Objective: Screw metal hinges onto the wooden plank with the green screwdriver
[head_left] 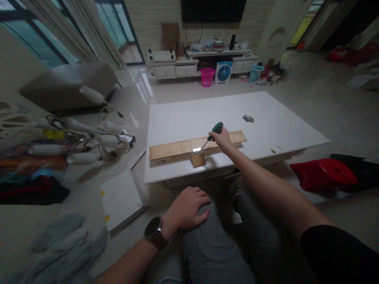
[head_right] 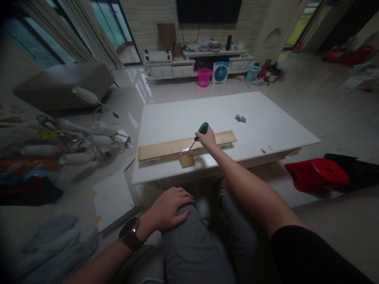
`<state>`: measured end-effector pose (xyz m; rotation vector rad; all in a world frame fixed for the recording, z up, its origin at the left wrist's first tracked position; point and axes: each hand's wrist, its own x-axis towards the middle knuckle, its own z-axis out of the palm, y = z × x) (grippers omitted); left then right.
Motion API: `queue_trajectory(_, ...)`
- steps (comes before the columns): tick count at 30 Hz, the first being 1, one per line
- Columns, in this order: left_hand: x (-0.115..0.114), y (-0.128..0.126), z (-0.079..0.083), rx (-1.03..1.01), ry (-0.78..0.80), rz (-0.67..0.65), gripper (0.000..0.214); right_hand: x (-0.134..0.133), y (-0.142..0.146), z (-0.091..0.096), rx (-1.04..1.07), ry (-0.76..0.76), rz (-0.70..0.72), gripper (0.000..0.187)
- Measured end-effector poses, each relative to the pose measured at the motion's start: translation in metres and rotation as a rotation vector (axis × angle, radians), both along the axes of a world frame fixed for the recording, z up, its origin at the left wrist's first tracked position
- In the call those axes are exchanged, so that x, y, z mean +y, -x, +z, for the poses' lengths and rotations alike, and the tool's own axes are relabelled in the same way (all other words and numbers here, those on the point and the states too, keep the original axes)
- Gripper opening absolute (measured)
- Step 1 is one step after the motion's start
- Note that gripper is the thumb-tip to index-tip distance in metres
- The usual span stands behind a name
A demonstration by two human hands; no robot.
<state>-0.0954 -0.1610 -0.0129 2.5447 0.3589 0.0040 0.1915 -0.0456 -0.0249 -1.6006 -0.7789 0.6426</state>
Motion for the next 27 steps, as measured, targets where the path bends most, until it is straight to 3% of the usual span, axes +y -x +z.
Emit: queue_trajectory(27, 0.0002, 0.0007, -0.0015, -0.014, -0.004, -0.001, 0.027, 0.0008, -0.0020, -0.0046, -0.014, 0.001, 0.003, 0.032)
